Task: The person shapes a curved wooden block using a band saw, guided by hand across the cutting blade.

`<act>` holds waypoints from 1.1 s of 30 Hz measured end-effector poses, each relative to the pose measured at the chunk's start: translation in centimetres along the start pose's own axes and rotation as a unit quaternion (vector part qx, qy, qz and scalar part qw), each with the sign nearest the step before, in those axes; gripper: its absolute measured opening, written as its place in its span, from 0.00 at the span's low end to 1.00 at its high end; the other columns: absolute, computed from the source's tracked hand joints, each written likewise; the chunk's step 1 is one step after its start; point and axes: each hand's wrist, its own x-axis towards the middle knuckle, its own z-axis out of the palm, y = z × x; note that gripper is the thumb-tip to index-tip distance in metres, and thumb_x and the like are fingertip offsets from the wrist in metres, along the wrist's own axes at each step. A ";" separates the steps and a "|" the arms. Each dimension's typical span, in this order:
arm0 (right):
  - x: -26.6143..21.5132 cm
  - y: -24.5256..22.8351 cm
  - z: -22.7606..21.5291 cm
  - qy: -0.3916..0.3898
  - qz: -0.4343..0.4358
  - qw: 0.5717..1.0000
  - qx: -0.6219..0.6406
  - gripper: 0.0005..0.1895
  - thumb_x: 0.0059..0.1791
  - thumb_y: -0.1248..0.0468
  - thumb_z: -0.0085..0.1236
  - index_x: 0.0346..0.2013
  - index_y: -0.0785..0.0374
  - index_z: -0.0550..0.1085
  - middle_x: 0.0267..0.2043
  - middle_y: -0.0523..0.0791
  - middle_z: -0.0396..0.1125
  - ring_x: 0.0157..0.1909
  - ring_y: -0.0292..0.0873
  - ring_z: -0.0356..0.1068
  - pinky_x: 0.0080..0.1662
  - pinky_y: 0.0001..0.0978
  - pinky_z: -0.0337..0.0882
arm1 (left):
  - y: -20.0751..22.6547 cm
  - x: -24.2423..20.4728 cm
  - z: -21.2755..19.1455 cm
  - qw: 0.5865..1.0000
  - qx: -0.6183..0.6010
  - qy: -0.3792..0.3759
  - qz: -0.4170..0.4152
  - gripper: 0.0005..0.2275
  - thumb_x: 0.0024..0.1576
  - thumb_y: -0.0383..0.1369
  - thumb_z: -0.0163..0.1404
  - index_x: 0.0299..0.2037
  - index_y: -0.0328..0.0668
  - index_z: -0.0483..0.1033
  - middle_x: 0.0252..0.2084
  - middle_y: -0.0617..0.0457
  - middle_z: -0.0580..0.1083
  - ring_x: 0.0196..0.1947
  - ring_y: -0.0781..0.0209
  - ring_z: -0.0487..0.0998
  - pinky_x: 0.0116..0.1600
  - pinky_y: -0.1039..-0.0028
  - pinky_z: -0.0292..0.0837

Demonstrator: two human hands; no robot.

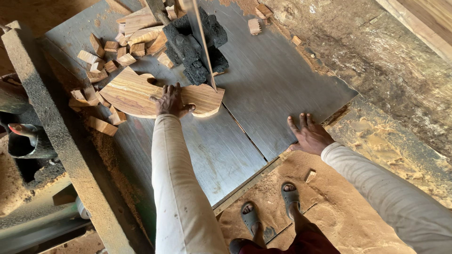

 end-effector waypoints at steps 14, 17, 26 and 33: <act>-1.0 -0.5 -1.8 0.003 -0.013 1.000 -0.023 0.59 0.49 0.27 0.38 0.77 0.65 0.35 0.72 0.73 0.38 0.74 0.76 0.40 0.73 0.55 0.47 | -0.7 0.9 0.4 1.000 -0.010 -0.009 -0.021 0.48 0.46 0.59 0.62 0.74 0.57 0.50 0.71 0.58 0.63 0.75 0.57 0.56 0.68 0.21 0.50; -1.2 -0.6 -2.3 0.012 -0.015 0.999 -0.026 0.59 0.49 0.27 0.39 0.76 0.66 0.36 0.71 0.74 0.40 0.73 0.77 0.42 0.73 0.55 0.49 | -2.3 3.6 3.1 0.998 -0.051 0.018 -0.014 0.50 0.41 0.59 0.64 0.73 0.56 0.51 0.71 0.53 0.62 0.75 0.50 0.55 0.68 0.31 0.57; -1.3 -0.6 -2.9 -0.016 -0.025 0.999 -0.028 0.58 0.51 0.28 0.39 0.76 0.68 0.35 0.71 0.77 0.40 0.72 0.78 0.45 0.71 0.56 0.53 | -3.8 2.4 1.2 0.994 -0.041 -0.013 -0.096 0.47 0.46 0.63 0.61 0.73 0.59 0.54 0.74 0.56 0.60 0.76 0.53 0.54 0.68 0.20 0.46; -1.2 -0.5 -2.5 0.008 -0.019 0.999 -0.031 0.58 0.50 0.28 0.39 0.76 0.66 0.35 0.71 0.74 0.39 0.72 0.77 0.43 0.71 0.56 0.50 | -2.2 -2.4 1.8 0.998 -0.024 0.007 -0.054 0.49 0.43 0.63 0.61 0.73 0.59 0.51 0.73 0.55 0.60 0.75 0.51 0.54 0.65 0.19 0.45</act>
